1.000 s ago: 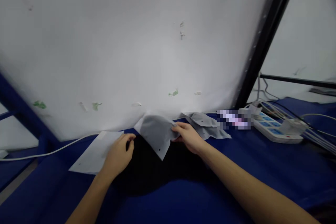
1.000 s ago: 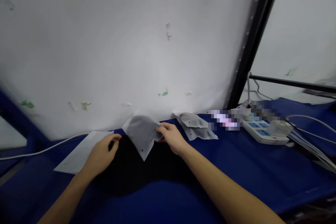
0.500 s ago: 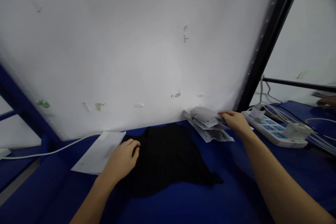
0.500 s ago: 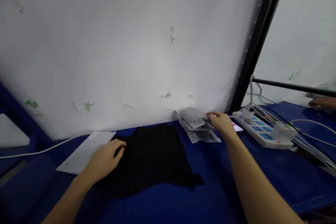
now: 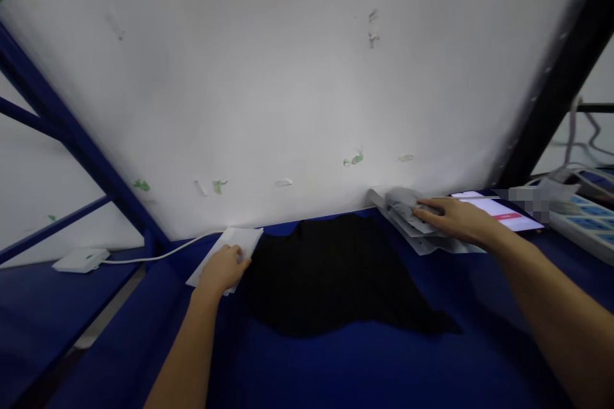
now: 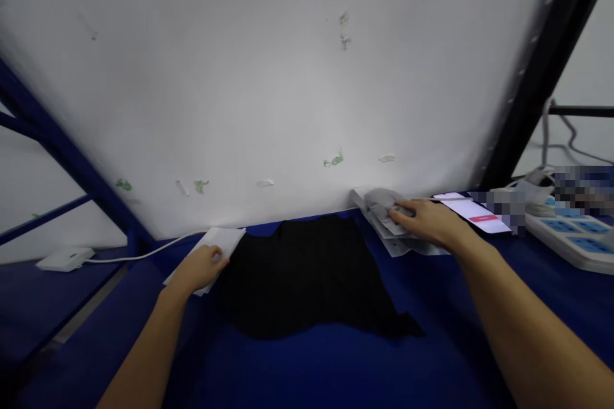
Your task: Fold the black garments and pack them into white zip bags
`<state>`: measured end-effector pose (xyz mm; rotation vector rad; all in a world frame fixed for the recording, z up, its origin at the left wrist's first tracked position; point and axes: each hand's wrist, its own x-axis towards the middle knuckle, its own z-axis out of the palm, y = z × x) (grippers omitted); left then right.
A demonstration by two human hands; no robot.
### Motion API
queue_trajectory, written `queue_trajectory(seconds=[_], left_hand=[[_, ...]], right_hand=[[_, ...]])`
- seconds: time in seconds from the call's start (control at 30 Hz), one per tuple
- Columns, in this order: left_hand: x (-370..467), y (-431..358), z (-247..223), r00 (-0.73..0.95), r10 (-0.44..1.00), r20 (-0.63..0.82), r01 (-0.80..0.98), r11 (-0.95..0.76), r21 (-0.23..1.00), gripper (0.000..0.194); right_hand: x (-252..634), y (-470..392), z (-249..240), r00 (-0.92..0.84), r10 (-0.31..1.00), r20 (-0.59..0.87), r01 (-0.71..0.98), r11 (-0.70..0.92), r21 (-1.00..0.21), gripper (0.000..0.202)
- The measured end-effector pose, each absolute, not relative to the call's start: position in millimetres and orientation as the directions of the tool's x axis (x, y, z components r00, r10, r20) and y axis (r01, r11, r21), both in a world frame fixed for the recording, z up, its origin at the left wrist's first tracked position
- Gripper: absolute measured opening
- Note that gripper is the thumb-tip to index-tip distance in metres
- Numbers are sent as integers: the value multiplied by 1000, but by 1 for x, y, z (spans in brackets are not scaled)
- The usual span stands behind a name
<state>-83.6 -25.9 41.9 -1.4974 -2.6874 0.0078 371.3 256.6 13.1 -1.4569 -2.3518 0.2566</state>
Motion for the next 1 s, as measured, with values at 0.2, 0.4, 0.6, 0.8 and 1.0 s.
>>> queue_trajectory(seconds=[0.2,0.4,0.6,0.8,1.0], left_hand=[[-80,-23,47,-555,831,50,828,557,-61,30],[-74,-24,54,-584,809,66,807,588,-63,40],[-72,-26,52,-565,824,43,822,567,-58,34],[-51,-34,70,-442,897,15,897,442,-6,32],[13,-66,89,-23,976,-217,952,87,293,42]], right_hand=[[372,251,22,-331,883,332,805,448,-389,58],[366,229,44,-192,829,525,764,462,-451,44],[346,193,63,-359,651,669,560,723,-404,23],[320,135,65,-920,363,-146,386,777,-497,31],[310,121,47,-860,347,-373,474,814,-335,38]])
